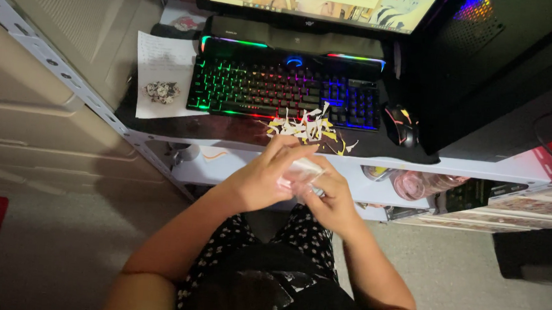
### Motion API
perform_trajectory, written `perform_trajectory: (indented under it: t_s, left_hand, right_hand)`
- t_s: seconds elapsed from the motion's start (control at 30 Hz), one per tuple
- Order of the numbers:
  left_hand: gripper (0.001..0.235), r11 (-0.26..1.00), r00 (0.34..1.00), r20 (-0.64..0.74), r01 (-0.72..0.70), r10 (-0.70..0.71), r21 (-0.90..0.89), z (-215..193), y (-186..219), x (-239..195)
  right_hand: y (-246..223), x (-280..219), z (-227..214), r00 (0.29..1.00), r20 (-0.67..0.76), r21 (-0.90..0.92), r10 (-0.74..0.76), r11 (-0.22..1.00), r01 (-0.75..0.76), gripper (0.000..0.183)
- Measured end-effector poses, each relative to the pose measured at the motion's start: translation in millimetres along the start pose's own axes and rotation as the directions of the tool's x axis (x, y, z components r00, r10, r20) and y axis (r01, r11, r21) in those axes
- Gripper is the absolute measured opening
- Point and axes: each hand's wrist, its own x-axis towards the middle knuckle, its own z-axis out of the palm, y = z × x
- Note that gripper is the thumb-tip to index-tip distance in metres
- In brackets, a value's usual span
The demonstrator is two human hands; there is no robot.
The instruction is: Cutting out small printed images from a sheet of paper using scissors and placing them in a bag
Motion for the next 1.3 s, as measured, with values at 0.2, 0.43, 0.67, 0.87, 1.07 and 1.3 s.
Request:
perform_trajectory:
  t_s: [0.2, 0.43, 0.67, 0.87, 1.07, 1.3]
  left_hand:
    - [0.096, 0.971, 0.998, -0.05, -0.053, 0.043, -0.233, -16, 10, 2]
    - [0.102, 0.772, 0.984, -0.119, 0.03, -0.135, -0.635, -13, 10, -6]
    - [0.085, 0.74, 0.985, -0.112, 0.022, -0.131, -0.672, -6, 14, -3]
    - [0.083, 0.777, 0.985, -0.121, 0.02, -0.124, -0.63, -1, 14, -5]
    - [0.086, 0.894, 0.991, -0.111, 0.012, -0.069, -0.448, -4, 30, 3]
    - [0.081, 0.914, 0.986, -0.142, 0.018, -0.082, -0.406, 4, 30, 9]
  right_hand:
    - [24, -21, -5, 0.992, -0.119, -0.006, -0.029, 1.0, 0.029, 0.019]
    - [23, -20, -8, 0.996, -0.082, 0.054, -0.037, 0.998, 0.041, 0.032]
    - [55, -36, -1, 0.967, -0.25, 0.074, -0.038, 0.996, 0.058, 0.016]
    - [31, -23, -4, 0.959, -0.279, -0.009, -0.04, 0.999, 0.039, 0.02]
    - [37, -22, -2, 0.951, -0.292, -0.07, -0.098, 0.994, 0.081, 0.026]
    - [60, -34, -5, 0.914, -0.401, 0.041, -0.066, 0.995, 0.09, 0.017]
